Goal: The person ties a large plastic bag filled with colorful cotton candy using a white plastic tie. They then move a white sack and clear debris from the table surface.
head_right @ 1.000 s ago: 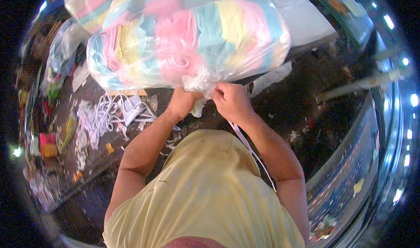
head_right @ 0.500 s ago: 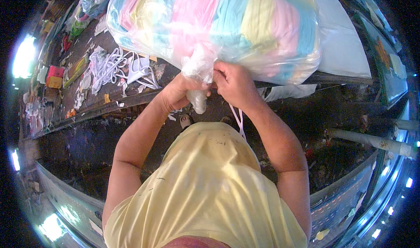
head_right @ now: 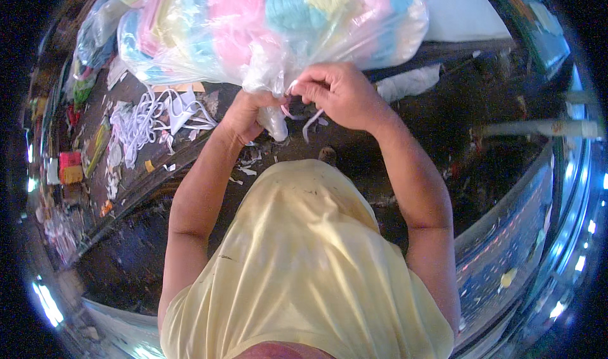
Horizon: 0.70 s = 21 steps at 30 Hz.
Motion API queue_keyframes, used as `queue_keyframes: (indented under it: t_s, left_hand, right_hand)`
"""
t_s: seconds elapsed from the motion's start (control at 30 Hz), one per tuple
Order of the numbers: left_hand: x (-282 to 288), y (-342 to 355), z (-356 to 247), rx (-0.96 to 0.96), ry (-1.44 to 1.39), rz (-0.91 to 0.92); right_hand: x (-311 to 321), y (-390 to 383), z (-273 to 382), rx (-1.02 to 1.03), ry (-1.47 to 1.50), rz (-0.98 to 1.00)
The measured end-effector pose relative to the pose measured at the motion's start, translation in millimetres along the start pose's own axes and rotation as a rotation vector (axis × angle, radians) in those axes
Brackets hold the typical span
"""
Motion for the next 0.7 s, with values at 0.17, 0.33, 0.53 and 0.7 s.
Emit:
queue_keyframes:
  t_s: [0.17,0.33,0.53,0.7]
  left_hand:
    - [4.6,1.3,2.3,-0.008,0.047,0.007]
    - [11.3,4.4,3.7,0.046,0.081,0.075]
    - [17.0,6.4,4.8,0.054,0.138,0.11]
    - [2.3,-1.6,-3.6,0.02,0.1,0.045]
  right_hand:
    - [-2.4,-20.3,3.0,-0.059,0.09,-0.052]
    - [-15.0,-35.3,-5.9,-0.211,0.155,-0.04]
    - [-29.5,-43.0,-53.1,-0.162,-0.006,0.127]
    - [-55.0,-28.7,-55.6,-0.184,0.096,0.106]
Point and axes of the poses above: each hand's wrist, its own y-axis towards the middle knuckle, its own x-axis out of the back of the hand, z = x × y, the point moved 2 cm from there along y, towards the middle knuckle, and after that the axes turned 9 degrees about -x, right-handed, at the moved point
